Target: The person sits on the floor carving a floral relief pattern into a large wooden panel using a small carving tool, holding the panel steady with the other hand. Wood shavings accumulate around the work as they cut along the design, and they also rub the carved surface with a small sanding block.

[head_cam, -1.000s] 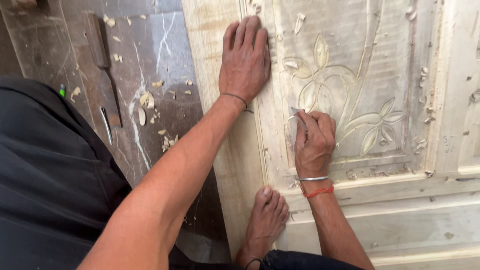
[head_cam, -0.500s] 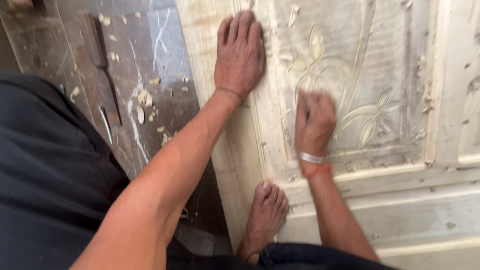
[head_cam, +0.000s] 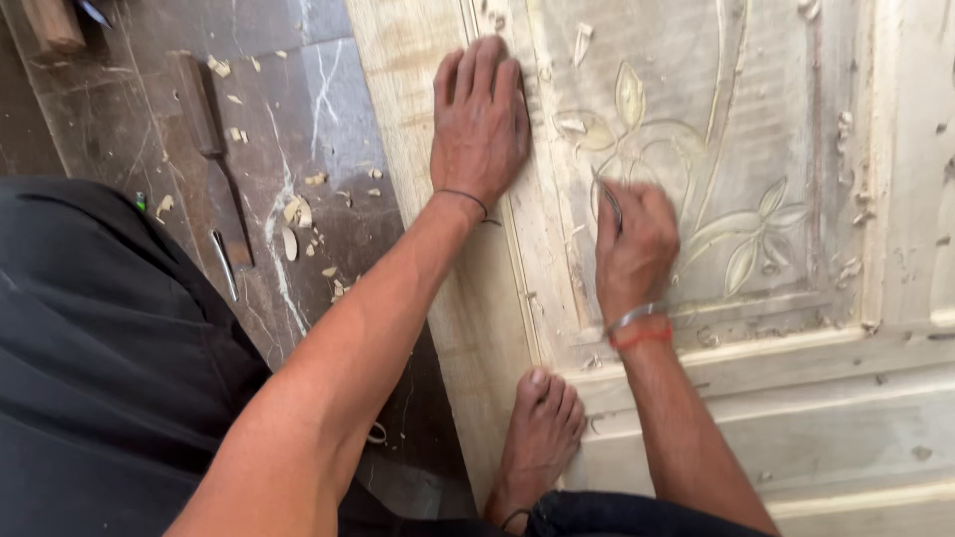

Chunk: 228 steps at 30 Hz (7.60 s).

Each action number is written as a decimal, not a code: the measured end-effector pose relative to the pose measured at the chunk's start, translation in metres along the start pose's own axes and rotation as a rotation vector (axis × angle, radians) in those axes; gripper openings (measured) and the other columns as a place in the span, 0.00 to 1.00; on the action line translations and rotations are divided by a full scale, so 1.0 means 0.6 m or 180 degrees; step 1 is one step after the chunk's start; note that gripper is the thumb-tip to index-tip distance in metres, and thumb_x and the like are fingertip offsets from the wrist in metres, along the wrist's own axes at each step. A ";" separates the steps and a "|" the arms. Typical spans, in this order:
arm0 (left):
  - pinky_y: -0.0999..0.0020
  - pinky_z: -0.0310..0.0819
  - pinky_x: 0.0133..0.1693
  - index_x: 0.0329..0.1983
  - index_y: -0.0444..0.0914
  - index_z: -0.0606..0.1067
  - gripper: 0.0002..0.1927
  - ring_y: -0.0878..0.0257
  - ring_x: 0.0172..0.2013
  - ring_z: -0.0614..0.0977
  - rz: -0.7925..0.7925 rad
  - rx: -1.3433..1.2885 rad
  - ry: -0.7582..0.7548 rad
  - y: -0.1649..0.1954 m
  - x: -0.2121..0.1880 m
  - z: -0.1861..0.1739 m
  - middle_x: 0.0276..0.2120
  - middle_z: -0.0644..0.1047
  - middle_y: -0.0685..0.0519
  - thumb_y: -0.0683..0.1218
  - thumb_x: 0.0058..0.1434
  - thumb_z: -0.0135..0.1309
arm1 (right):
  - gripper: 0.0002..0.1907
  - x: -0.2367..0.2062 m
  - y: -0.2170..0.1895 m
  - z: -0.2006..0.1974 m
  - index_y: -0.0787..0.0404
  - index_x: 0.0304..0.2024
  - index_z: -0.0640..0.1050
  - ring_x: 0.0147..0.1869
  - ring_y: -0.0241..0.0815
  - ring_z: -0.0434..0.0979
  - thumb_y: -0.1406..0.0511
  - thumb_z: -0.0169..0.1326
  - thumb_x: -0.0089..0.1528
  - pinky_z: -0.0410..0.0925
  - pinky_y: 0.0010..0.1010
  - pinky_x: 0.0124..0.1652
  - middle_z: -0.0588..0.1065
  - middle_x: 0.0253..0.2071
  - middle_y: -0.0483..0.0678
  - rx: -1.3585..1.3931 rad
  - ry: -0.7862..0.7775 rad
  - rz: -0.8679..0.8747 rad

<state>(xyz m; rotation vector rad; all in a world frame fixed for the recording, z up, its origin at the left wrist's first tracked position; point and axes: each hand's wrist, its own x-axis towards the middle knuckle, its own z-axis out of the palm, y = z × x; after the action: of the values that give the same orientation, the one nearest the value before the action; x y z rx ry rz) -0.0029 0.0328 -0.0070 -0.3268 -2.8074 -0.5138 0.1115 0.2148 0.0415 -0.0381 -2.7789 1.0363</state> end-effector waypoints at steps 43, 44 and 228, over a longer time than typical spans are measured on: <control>0.50 0.51 0.72 0.56 0.34 0.69 0.14 0.47 0.67 0.66 -0.0021 -0.0067 -0.0047 -0.004 0.000 -0.013 0.62 0.68 0.41 0.44 0.69 0.48 | 0.12 0.001 -0.018 0.003 0.66 0.50 0.81 0.45 0.55 0.72 0.74 0.58 0.64 0.67 0.43 0.45 0.72 0.39 0.55 -0.0112 -0.0058 0.0064; 0.50 0.51 0.71 0.55 0.34 0.69 0.14 0.48 0.67 0.66 -0.0032 -0.0011 -0.0084 -0.004 -0.001 -0.011 0.62 0.68 0.40 0.44 0.69 0.48 | 0.13 0.000 -0.018 0.002 0.66 0.50 0.82 0.45 0.55 0.72 0.74 0.58 0.63 0.67 0.43 0.45 0.72 0.39 0.55 -0.0130 -0.0086 0.0059; 0.51 0.51 0.70 0.54 0.34 0.69 0.14 0.48 0.66 0.66 -0.0090 -0.0089 -0.0102 -0.007 0.002 -0.021 0.61 0.68 0.41 0.44 0.68 0.47 | 0.20 -0.002 -0.010 0.005 0.64 0.53 0.80 0.49 0.57 0.72 0.78 0.56 0.58 0.67 0.44 0.48 0.71 0.43 0.56 -0.0415 -0.0217 -0.0190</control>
<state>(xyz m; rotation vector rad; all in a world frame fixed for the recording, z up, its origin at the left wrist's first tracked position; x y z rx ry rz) -0.0025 0.0244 0.0031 -0.3040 -2.8419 -0.5592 0.1123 0.2084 0.0432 0.0641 -2.8858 0.8571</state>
